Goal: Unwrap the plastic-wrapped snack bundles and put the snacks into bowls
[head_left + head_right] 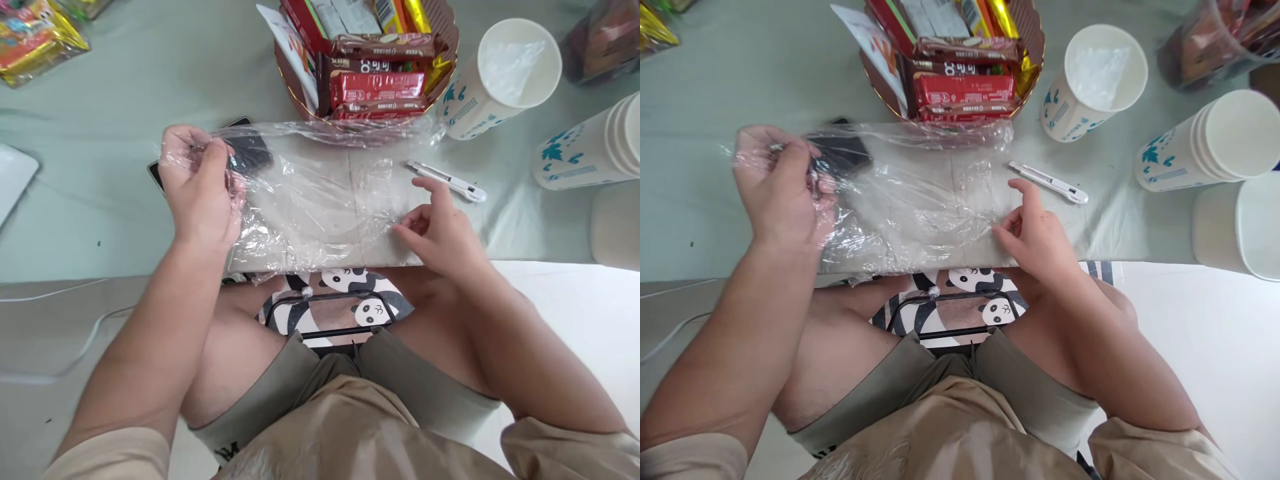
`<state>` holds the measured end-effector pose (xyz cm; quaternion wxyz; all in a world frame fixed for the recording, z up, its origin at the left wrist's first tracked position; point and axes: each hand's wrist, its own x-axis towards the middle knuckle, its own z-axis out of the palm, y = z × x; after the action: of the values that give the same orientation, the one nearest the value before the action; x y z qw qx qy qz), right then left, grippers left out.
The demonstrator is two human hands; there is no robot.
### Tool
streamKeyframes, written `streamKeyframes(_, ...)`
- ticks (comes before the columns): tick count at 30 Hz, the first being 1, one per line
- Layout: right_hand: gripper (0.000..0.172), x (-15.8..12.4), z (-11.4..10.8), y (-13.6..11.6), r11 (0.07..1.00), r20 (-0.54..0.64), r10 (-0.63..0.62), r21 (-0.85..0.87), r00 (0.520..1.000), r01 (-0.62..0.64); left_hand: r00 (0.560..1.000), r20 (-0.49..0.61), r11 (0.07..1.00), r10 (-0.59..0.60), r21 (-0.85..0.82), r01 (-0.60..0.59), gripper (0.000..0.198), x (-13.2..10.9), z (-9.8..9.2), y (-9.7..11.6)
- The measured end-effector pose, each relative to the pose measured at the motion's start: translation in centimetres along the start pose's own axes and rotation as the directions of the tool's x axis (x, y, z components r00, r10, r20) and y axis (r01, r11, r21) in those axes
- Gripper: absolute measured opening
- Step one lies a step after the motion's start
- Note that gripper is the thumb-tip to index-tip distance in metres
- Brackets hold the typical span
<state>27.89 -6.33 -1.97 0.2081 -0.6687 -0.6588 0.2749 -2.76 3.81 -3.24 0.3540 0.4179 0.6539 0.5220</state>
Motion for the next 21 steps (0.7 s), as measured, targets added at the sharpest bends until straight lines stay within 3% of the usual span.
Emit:
streamKeyframes(4, 0.051, 0.3, -0.5, 0.4, 0.997, 0.093, 0.069, 0.023, 0.993, -0.072, 0.994, -0.101, 0.997, -0.04, -0.068, 0.033, 0.02, 0.3, 0.3, 0.6)
streamKeyframes(8, 0.047, 0.9, -0.8, -0.1, 0.993, 0.03, 0.113, -0.046, 0.993, -0.111, 0.99, -0.098, 0.968, -0.101, -0.239, 0.075, 0.027, 0.2, 0.4, 1.7)
streamKeyframes(12, 0.065, 1.1, -0.4, -0.9, 0.974, 0.019, -0.086, -0.207, 0.996, 0.088, 0.984, -0.123, 0.941, -0.128, -0.327, 0.081, 0.033, -0.3, 0.6, 2.5)
streamKeyframes(14, 0.053, 1.1, 0.0, -0.9, 0.95, 0.049, -0.206, -0.231, 0.977, 0.212, 0.982, -0.13, 0.933, -0.137, -0.349, 0.084, 0.033, -0.4, 0.6, 2.6)
streamKeyframes(17, 0.015, 1.1, 0.3, -0.7, 0.902, 0.065, -0.335, -0.265, 0.94, 0.34, 0.979, -0.129, 0.927, -0.158, -0.362, 0.102, 0.033, -0.2, 0.4, 2.6)
streamKeyframes(21, 0.017, 1.3, -0.1, -0.5, 0.855, 0.141, -0.42, -0.272, 0.897, 0.443, 0.968, -0.168, 0.918, -0.184, -0.382, 0.108, 0.034, 0.3, -0.4, 2.6)
